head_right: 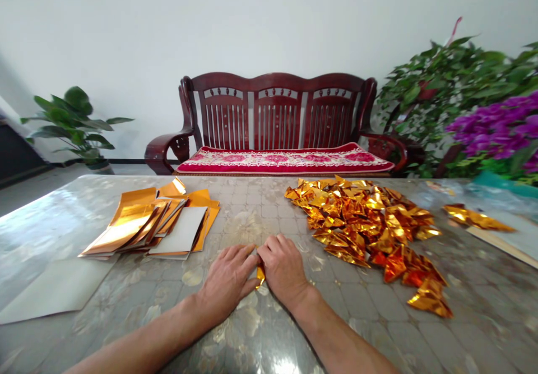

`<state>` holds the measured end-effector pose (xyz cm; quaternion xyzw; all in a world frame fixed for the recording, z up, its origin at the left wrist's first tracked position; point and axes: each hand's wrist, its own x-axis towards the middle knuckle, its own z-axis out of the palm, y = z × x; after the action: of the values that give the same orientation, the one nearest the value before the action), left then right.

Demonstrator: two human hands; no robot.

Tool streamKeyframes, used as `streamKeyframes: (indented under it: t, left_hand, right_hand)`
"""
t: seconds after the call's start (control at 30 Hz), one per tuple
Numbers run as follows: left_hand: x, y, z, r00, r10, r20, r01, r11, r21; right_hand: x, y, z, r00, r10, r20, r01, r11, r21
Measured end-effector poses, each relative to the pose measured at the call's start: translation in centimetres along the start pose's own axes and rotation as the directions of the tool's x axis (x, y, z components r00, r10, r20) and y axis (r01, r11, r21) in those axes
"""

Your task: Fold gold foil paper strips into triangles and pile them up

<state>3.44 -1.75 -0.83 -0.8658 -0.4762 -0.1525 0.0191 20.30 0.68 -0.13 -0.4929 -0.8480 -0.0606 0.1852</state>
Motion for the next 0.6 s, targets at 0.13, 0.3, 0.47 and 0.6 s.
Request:
streamKeyframes:
  t: [0.13, 0.3, 0.47, 0.6]
  left_hand:
    - [-0.4, 0.4, -0.6, 0.996, 0.073, -0.055, -0.072, 0.997, 0.015]
    - [-0.6, 0.7, -0.8, 0.981, 0.192, 0.036, -0.192, 0.981, 0.009]
    - [-0.3, -0.2, -1.0, 0.982, 0.184, 0.033, -0.186, 0.980, 0.072]
    - [0.3, -2.1, -0.9, 0.988, 0.147, 0.049, -0.152, 0.980, 0.128]
  right_hand:
    - [0.0, 0.1, 0.0, 1.000, 0.020, 0.010, -0.021, 0.999, 0.040]
    - [0.3, 0.4, 0.2, 0.991, 0.126, 0.042, -0.131, 0.976, 0.174]
    - [0.4, 0.7, 0.2, 0.976, 0.215, 0.042, -0.218, 0.947, 0.234]
    - [0.3, 0.5, -0.1, 0.977, 0.189, 0.102, -0.209, 0.947, 0.245]
